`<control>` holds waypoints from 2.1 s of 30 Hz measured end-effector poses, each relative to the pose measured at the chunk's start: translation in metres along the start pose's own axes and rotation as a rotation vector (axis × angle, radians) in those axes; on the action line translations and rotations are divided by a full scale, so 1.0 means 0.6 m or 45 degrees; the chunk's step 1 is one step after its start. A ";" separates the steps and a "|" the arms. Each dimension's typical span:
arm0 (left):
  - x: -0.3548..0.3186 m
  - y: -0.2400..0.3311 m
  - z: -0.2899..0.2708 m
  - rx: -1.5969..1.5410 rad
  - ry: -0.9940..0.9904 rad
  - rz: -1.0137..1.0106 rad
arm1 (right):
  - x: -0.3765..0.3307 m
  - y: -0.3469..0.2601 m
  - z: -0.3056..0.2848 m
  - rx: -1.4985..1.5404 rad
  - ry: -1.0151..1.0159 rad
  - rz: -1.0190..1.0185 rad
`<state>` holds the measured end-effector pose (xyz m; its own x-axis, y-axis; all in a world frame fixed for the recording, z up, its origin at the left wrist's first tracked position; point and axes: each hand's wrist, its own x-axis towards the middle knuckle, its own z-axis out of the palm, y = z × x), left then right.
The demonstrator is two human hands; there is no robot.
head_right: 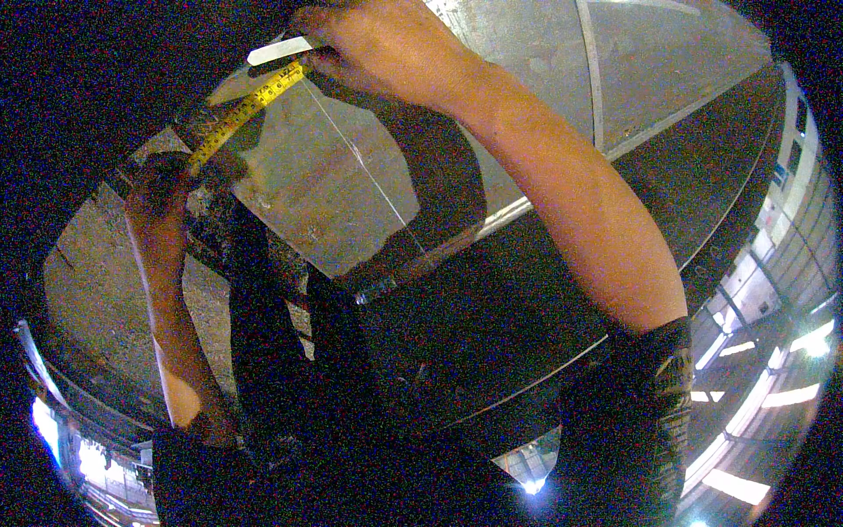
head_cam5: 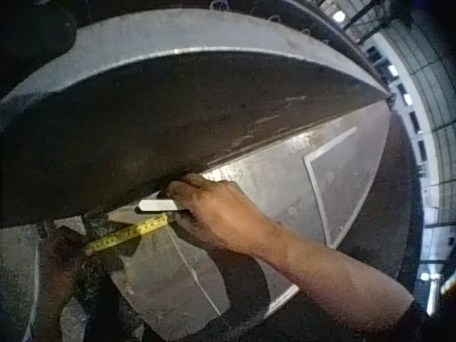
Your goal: The person measures and marks a large metal sheet using a tape measure, ruler, and marker. They repeatedly position the tools, draw straight lines, and adjust the sheet to continue marking across its surface.
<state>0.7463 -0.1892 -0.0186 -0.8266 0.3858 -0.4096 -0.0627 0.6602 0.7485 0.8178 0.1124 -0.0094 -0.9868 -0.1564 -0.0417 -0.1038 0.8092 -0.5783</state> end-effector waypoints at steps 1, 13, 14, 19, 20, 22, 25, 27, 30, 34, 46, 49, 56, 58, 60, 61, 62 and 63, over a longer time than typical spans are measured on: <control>0.000 -0.003 0.001 0.001 0.003 0.016 | 0.000 0.001 0.001 0.001 0.000 -0.016; 0.002 0.025 0.010 0.148 0.107 0.186 | -0.004 0.000 0.000 -0.076 0.006 0.011; 0.005 0.021 0.012 0.129 0.094 0.141 | -0.004 0.000 -0.002 -0.086 0.032 0.006; 0.008 0.036 0.010 0.089 0.039 -0.077 | -0.001 0.001 0.000 -0.054 -0.021 0.074; 0.009 0.045 0.008 0.095 0.021 -0.134 | -0.002 0.004 0.002 -0.070 0.002 0.044; 0.010 0.044 0.007 0.038 0.015 -0.188 | 0.000 0.002 0.000 -0.096 -0.041 0.072; 0.011 0.024 0.005 0.006 0.044 -0.080 | 0.003 0.003 0.011 -0.276 -0.069 0.151; 0.013 0.014 0.003 0.180 0.041 0.115 | 0.006 0.003 0.016 -0.337 -0.043 0.160; 0.018 0.012 0.000 0.149 0.006 0.092 | 0.003 0.007 0.017 -0.406 0.039 0.084; 0.014 0.010 -0.007 0.315 0.034 0.213 | 0.005 0.005 0.019 -0.264 -0.001 0.169; 0.026 0.005 -0.005 0.151 -0.091 -0.044 | 0.009 0.006 0.017 -0.359 0.010 0.137; 0.029 0.018 -0.001 0.268 -0.080 -0.040 | 0.004 0.014 0.015 -0.281 0.003 0.146; 0.025 -0.001 0.006 0.185 0.083 0.100 | 0.009 0.025 0.020 -0.303 -0.023 0.073; 0.027 -0.010 -0.003 0.344 0.096 0.209 | 0.013 0.023 0.016 -0.283 -0.003 0.052; 0.027 0.002 0.000 0.197 0.018 0.075 | 0.017 0.017 0.011 -0.232 -0.014 0.080; 0.027 0.004 0.000 0.152 -0.001 0.030 | 0.016 0.018 0.011 -0.237 -0.017 0.075; 0.027 0.005 0.001 0.109 -0.018 -0.016 | 0.014 0.019 0.011 -0.241 -0.021 0.070; 0.027 0.006 0.003 0.065 -0.036 -0.062 | 0.013 0.019 0.010 -0.245 -0.025 0.066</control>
<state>0.7337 -0.1795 -0.0234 -0.8069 0.3702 -0.4602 -0.0735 0.7102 0.7001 0.8097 0.1171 -0.0214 -0.9890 -0.1215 -0.0840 -0.0770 0.9095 -0.4084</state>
